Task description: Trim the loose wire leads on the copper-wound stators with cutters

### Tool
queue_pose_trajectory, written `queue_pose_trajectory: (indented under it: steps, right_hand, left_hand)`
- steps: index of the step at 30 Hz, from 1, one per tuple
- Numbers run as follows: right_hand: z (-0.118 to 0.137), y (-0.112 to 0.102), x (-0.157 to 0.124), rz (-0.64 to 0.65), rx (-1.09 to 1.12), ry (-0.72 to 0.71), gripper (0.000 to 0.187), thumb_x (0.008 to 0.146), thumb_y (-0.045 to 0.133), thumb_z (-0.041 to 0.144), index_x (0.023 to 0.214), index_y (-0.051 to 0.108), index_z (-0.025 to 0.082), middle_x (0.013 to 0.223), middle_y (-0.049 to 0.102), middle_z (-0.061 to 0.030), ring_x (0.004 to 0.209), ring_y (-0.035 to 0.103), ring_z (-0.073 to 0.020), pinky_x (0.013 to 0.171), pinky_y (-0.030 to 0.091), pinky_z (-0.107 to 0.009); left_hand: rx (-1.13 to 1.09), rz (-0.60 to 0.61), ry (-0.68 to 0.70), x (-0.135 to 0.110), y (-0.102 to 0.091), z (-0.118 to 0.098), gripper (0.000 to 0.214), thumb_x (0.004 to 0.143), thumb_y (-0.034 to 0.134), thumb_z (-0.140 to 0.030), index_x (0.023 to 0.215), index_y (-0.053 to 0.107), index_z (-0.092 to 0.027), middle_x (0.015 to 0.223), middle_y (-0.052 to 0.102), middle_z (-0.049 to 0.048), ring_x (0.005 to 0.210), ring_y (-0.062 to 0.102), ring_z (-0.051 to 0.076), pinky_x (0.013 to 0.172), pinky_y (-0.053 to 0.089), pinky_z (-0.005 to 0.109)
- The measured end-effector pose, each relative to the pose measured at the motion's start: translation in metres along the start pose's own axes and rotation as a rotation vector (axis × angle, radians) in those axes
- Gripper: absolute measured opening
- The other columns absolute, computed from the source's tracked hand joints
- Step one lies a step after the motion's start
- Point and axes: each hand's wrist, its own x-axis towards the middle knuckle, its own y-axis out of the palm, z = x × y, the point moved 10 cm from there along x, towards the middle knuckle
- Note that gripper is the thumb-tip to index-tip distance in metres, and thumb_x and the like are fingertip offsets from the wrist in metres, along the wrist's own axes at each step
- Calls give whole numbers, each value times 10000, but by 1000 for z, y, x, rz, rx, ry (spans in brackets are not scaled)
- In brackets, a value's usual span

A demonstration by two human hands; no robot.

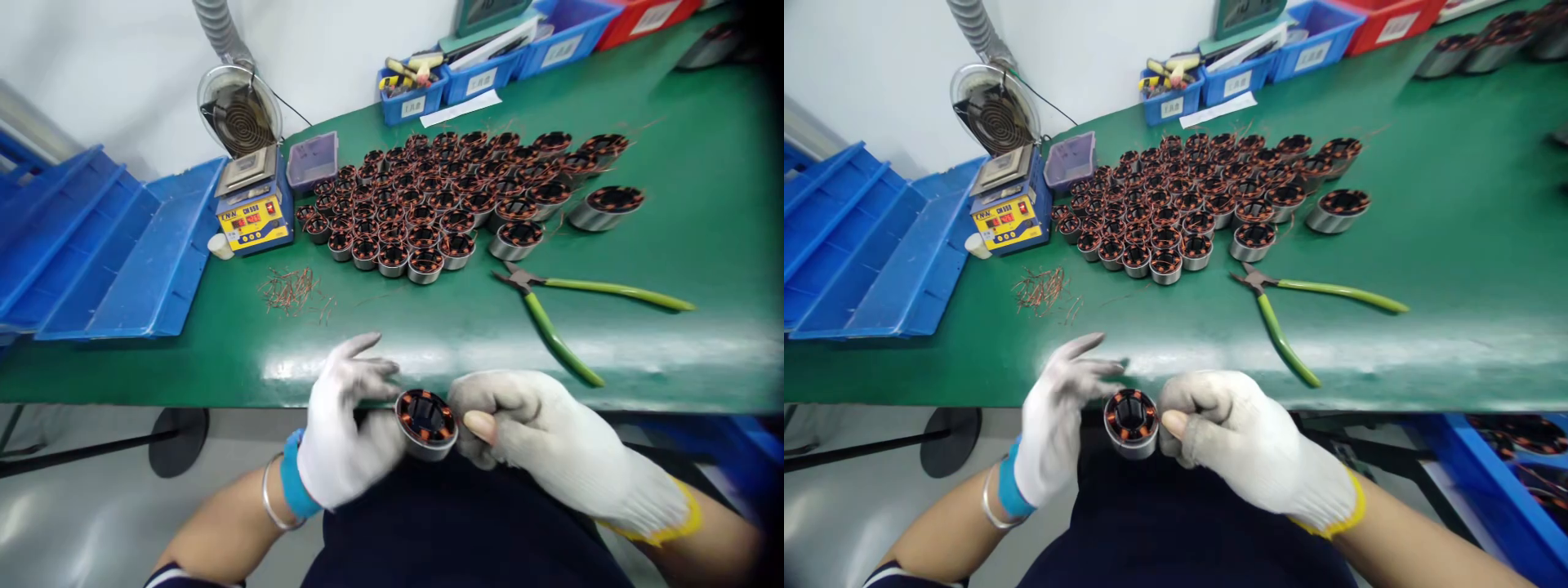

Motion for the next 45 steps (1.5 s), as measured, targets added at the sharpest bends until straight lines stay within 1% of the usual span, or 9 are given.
queue_pose_trajectory:
  steps: [5, 10, 15, 26, 30, 33, 36, 40, 45]
  right_hand:
    - [-1, -4, 2, -31, -37, 17, 611, 869, 589, 725, 624, 565, 166, 561, 569, -48, 482, 488, -118, 450, 376, -231]
    - [-26, 12, 4, 20, 235, 146, 568, 777, 722, 693, 677, 567, 157, 594, 584, -28, 453, 490, -98, 442, 374, -221]
    - [-32, 24, 9, 58, 338, 222, 588, 719, 747, 714, 666, 514, 177, 565, 562, -6, 421, 468, -94, 421, 355, -219]
    - [23, -14, 42, -73, -900, -145, 336, 920, 460, 372, 805, 721, 195, 717, 701, -60, 608, 615, -180, 557, 440, -300]
    - [52, -8, 33, -178, -1224, -627, 280, 970, 487, 331, 944, 722, 180, 946, 745, -132, 858, 688, -270, 813, 526, -445]
    - [67, 13, 15, -243, -1411, -890, 167, 932, 599, 249, 1038, 709, 181, 1163, 714, -179, 1108, 635, -367, 1099, 288, -695]
    - [56, 36, 28, -142, -1603, -779, 344, 936, 443, 52, 1007, 734, 223, 1020, 745, -113, 1071, 643, -323, 1160, 152, -709]
    - [50, 44, 42, -128, -1662, -702, 401, 962, 386, 68, 874, 746, 220, 869, 726, -76, 914, 648, -266, 1145, 307, -610]
    - [56, -15, 23, -220, -1636, -811, 388, 989, 374, 115, 817, 712, 197, 812, 709, -87, 833, 630, -232, 1122, 363, -557]
  left_hand:
    - [-784, 484, -504, -18, 62, 26, 501, 939, 514, -655, 1075, 533, -174, 853, 673, 79, 572, 709, 189, 464, 587, 287]
    - [-659, -3, -174, -3, 2, 1, 337, 800, 817, -347, 1024, 593, -234, 1349, 608, 138, 1040, 725, 264, 821, 652, 453]
    - [-562, 29, -98, -3, -11, -20, 521, 1008, 459, -576, 659, 621, -225, 743, 719, 65, 856, 754, 270, 896, 623, 546]
    - [120, 13, 72, 10, -9, 13, 463, 821, 720, -299, 1258, 607, -196, 1217, 725, 122, 1148, 692, 314, 1147, 425, 610]
    - [293, -112, 121, 7, -10, 24, 494, 818, 737, -358, 1247, 567, -180, 1124, 739, 118, 1043, 721, 289, 1065, 510, 574]
    - [245, -232, 166, 5, -19, 23, 525, 786, 758, -350, 1224, 538, -160, 1132, 686, 141, 1038, 705, 272, 920, 600, 457]
    - [196, -249, 169, 5, -24, 22, 436, 806, 773, -348, 1141, 556, -174, 1056, 667, 104, 969, 702, 233, 850, 611, 391]
    - [149, -204, 130, 6, -24, 26, 401, 801, 797, -343, 1098, 567, -200, 1020, 675, 70, 932, 697, 214, 832, 597, 368]
    - [166, -243, 43, 1, -34, 38, 371, 760, 766, -288, 1048, 545, -211, 971, 660, 59, 869, 689, 215, 801, 583, 374]
